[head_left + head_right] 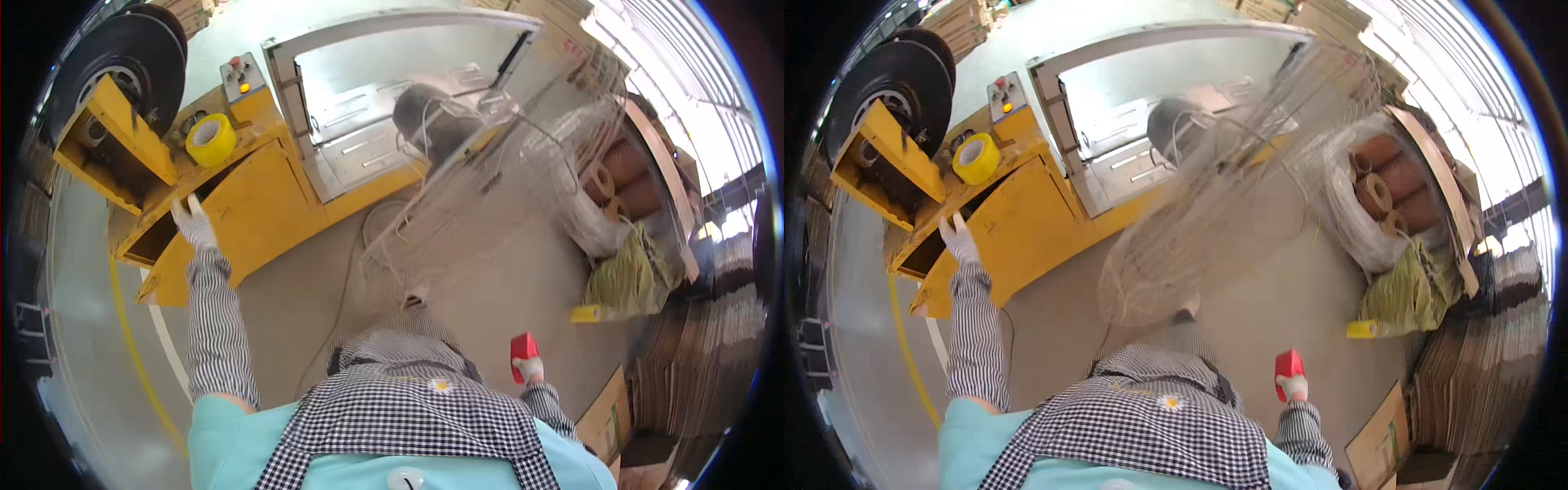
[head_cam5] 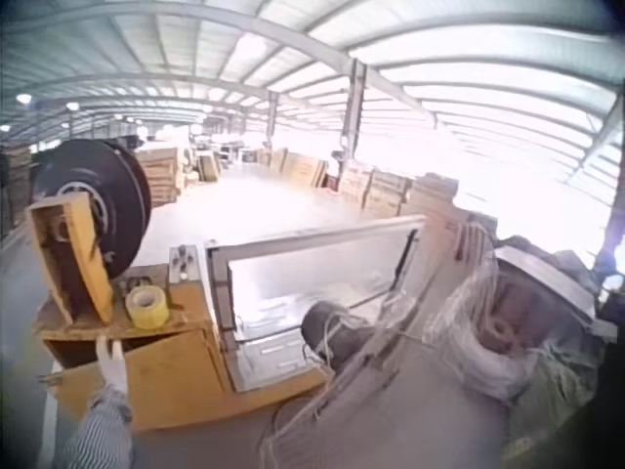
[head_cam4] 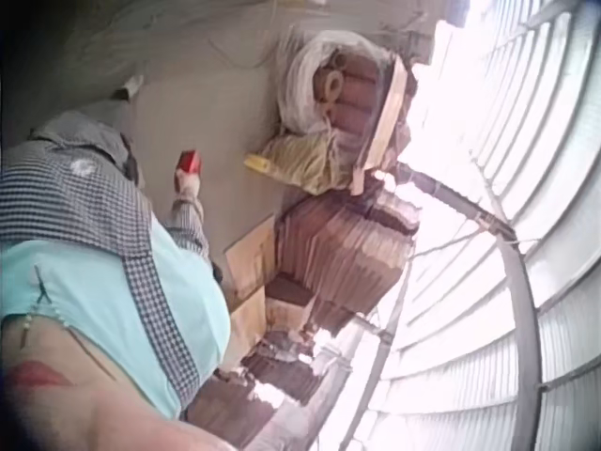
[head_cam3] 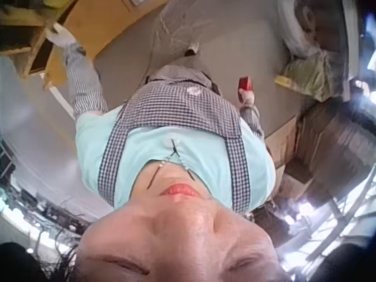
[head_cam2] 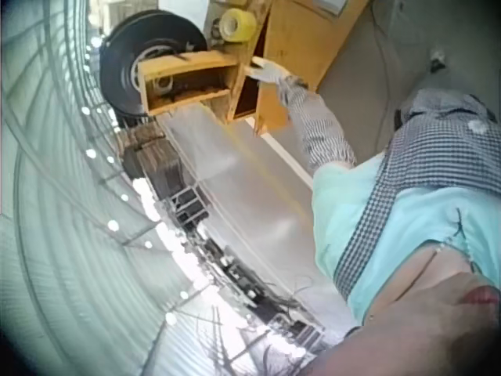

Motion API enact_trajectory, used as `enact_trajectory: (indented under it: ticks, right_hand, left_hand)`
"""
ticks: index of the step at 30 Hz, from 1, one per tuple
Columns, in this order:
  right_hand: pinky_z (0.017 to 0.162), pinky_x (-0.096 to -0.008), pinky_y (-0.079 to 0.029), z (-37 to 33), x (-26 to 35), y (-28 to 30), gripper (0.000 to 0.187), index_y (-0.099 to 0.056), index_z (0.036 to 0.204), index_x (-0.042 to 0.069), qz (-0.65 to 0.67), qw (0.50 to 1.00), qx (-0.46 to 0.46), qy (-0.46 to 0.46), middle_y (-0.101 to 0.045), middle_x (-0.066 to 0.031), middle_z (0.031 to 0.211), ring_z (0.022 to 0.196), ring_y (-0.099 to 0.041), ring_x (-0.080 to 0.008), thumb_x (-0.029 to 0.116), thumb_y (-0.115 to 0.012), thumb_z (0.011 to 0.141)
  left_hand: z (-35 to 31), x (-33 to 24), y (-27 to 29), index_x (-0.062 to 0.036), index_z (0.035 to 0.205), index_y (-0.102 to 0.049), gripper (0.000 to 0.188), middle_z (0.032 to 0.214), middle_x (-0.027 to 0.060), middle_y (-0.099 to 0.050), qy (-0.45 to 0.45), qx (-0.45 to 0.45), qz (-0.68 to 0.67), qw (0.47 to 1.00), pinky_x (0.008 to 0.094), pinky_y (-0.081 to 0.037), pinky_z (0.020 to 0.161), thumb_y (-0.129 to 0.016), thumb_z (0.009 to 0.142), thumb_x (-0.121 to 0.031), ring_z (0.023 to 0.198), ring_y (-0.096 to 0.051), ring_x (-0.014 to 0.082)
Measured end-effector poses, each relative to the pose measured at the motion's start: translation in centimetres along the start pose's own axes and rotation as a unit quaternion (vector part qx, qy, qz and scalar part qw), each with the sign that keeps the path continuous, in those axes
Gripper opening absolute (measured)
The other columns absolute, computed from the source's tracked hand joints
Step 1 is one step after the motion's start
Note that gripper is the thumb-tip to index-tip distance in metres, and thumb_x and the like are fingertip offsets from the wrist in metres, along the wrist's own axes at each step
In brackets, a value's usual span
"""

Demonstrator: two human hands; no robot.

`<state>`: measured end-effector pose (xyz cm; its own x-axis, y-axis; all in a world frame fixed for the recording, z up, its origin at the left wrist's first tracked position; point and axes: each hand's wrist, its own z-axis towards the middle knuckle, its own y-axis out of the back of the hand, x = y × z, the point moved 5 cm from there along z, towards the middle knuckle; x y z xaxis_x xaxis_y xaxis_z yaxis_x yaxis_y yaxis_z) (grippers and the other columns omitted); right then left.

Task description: Gathering tape and tape dispensers to assist in the assembly and stacking of cardboard boxes on a factory floor.

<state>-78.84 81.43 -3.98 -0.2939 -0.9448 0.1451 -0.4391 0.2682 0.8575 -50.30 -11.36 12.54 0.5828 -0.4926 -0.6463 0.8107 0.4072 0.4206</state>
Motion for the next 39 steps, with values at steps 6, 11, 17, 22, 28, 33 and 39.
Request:
enact_trajectory:
  ticks: [6,11,17,22,28,33,39]
  right_hand:
    - [0.08,-0.0379,-0.054,2.4,9.6,-2.9,0.056,-0.066,0.107,-0.004,-0.035,0.995,0.088,0.026,-0.07,-0.0209,0.099,0.096,-0.068,-0.0304,0.035,-0.076,0.068]
    - [0.092,-0.0399,-0.05,3.3,9.7,-3.3,0.065,-0.064,0.114,-0.001,-0.082,0.991,0.103,0.013,-0.065,-0.0223,0.115,0.109,-0.063,-0.0326,0.044,-0.077,0.07]
    - [0.083,-0.0375,-0.054,1.7,-1.4,-0.7,0.059,-0.066,0.108,-0.002,-0.038,0.995,0.045,-0.082,-0.068,-0.0216,0.105,0.101,-0.067,-0.0284,0.036,-0.077,0.066]
    - [0.077,-0.042,-0.054,-3.6,-15.8,-5.4,0.057,-0.06,0.118,-0.001,0.17,0.96,0.024,-0.22,-0.069,-0.0156,0.106,0.093,-0.067,-0.0289,0.021,-0.08,0.07]
    - [0.083,-0.0364,-0.05,-5.7,-18.1,-8.9,0.051,-0.061,0.119,0.0,0.377,0.906,0.025,-0.19,-0.068,-0.0089,0.105,0.094,-0.064,-0.0221,0.028,-0.078,0.079]
    - [0.079,-0.0314,-0.05,-8.5,-6.2,6.2,0.043,-0.061,0.118,0.003,0.657,0.753,0.033,-0.031,-0.066,-0.0039,0.099,0.088,-0.061,-0.0153,0.023,-0.074,0.082]
    - [0.083,-0.0321,-0.051,-11.3,-10.2,21.2,0.043,-0.065,0.113,0.007,0.589,0.79,-0.102,0.138,-0.068,-0.0044,0.1,0.093,-0.063,-0.0174,0.02,-0.079,0.074]
  left_hand:
    - [-15.2,19.0,18.1,0.003,0.131,-0.049,0.049,0.114,0.0114,-0.063,0.309,0.174,-0.162,0.921,0.0315,-0.043,0.094,-0.056,0.095,-0.028,0.106,-0.056,0.0215]
    - [-26.0,21.2,27.2,0.0002,0.121,-0.059,0.045,0.101,0.0144,-0.066,0.459,0.049,-0.022,0.887,0.0377,-0.051,0.076,-0.055,0.093,-0.034,0.087,-0.063,0.0275]
    - [-24.3,27.4,26.4,-0.0015,0.121,-0.059,0.045,0.104,0.0123,-0.067,0.549,0.099,0.047,0.828,0.0429,-0.052,0.079,-0.056,0.093,-0.036,0.087,-0.064,0.0282]
    - [-27.4,24.6,11.5,-0.005,0.122,-0.059,0.041,0.106,0.0105,-0.067,0.464,0.393,0.009,0.794,0.0395,-0.052,0.079,-0.048,0.096,-0.035,0.092,-0.063,0.0235]
    - [-43.8,2.6,1.0,-0.0004,0.109,-0.066,0.045,0.109,0.0184,-0.067,0.091,0.79,0.171,0.582,0.0392,-0.048,0.086,-0.05,0.089,-0.037,0.103,-0.063,0.029]
    - [-50.4,-22.1,-2.1,-0.0046,0.116,-0.065,0.042,0.114,0.0156,-0.067,-0.043,0.838,0.023,0.544,0.0343,-0.046,0.095,-0.061,0.09,-0.037,0.11,-0.061,0.0243]
    - [-60.7,-54.0,3.0,-0.0015,0.127,-0.057,0.047,0.12,0.0122,-0.063,-0.021,0.92,-0.238,0.309,0.0343,-0.046,0.097,-0.066,0.09,-0.028,0.113,-0.057,0.0221]
